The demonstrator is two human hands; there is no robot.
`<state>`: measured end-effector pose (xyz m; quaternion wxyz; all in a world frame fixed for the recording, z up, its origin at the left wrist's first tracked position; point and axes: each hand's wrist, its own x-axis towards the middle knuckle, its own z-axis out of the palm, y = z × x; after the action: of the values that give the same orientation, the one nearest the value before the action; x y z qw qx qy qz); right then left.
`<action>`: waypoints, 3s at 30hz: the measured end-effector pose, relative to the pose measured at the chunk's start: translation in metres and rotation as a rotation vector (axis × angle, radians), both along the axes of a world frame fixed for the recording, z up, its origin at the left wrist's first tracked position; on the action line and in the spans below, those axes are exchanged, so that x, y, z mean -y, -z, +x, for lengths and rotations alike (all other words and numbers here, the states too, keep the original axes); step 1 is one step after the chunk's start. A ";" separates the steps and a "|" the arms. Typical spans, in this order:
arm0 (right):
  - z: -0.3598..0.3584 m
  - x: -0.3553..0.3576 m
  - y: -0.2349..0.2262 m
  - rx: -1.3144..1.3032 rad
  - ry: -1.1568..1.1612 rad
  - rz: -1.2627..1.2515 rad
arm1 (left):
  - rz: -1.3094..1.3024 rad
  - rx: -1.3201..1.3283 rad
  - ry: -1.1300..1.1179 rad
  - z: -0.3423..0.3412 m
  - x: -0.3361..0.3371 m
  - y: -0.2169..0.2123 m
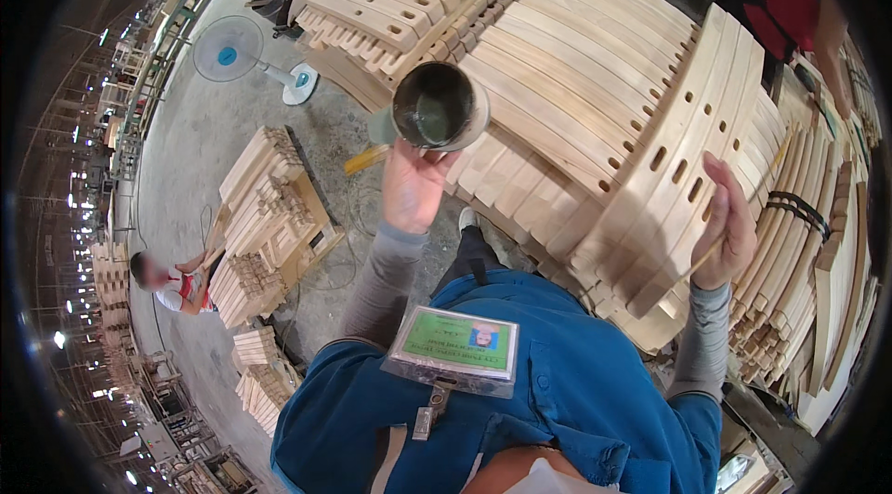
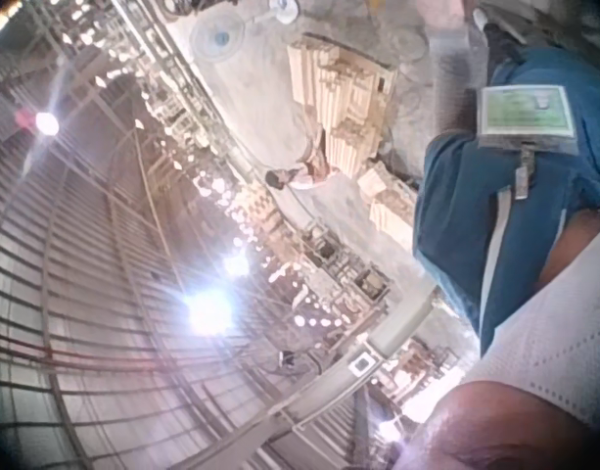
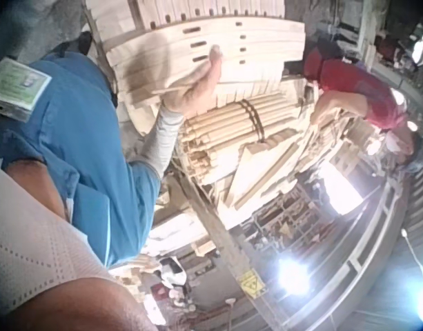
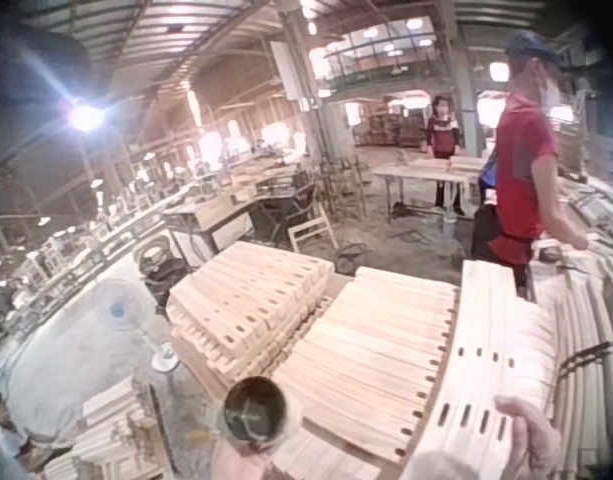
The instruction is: The person applies a light-colored liquid to the slots of stacked wooden chair parts using a small brush and container. They repeatedly dip the brush into the container and apply the liquid to multiple pieces, then stack the treated parts on a pile.
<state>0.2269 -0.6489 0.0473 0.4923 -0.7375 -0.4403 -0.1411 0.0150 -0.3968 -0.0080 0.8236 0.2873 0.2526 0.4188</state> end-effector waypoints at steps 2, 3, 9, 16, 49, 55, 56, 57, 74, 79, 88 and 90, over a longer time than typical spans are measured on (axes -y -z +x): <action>-0.007 -0.033 -0.018 0.128 -0.130 -0.049 | 0.054 -0.039 -0.006 -0.019 -0.021 -0.003; -0.011 -0.048 -0.023 0.186 -0.167 -0.073 | 0.091 -0.052 0.009 -0.028 -0.032 -0.005; -0.038 -0.136 -0.021 0.360 -0.224 -0.105 | 0.251 -0.030 -0.060 -0.050 -0.117 -0.006; -0.091 -0.193 0.012 0.028 -0.141 -0.120 | 0.350 0.052 0.302 -0.021 -0.202 -0.017; -0.271 -0.122 0.047 -0.381 0.048 0.380 | 0.352 0.170 0.963 -0.094 -0.039 0.004; -0.223 -0.061 0.068 -0.257 0.305 0.021 | 0.361 0.116 0.861 -0.093 -0.058 -0.011; -0.193 -0.030 0.070 -0.286 0.505 0.145 | 0.343 0.077 0.794 -0.093 -0.073 -0.013; -0.164 0.001 0.071 -0.320 0.693 0.285 | 0.325 0.044 0.727 -0.090 -0.090 -0.016; -0.076 0.125 0.146 -1.220 0.635 1.042 | 0.214 0.327 0.531 -0.039 -0.162 -0.018; -0.122 0.128 0.138 -1.266 0.591 1.006 | 0.161 0.382 0.600 -0.039 -0.149 -0.014; -0.146 0.146 0.114 -0.230 0.812 -0.468 | 0.209 0.331 0.532 -0.050 -0.129 -0.021; -0.144 0.140 0.105 -0.096 0.752 -0.845 | 0.217 0.334 0.529 -0.053 -0.131 -0.019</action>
<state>0.0824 -0.7891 -0.0572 0.0897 -0.9820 -0.1428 -0.0848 -0.0384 -0.2663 0.0109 0.8984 0.3562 -0.0154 0.2564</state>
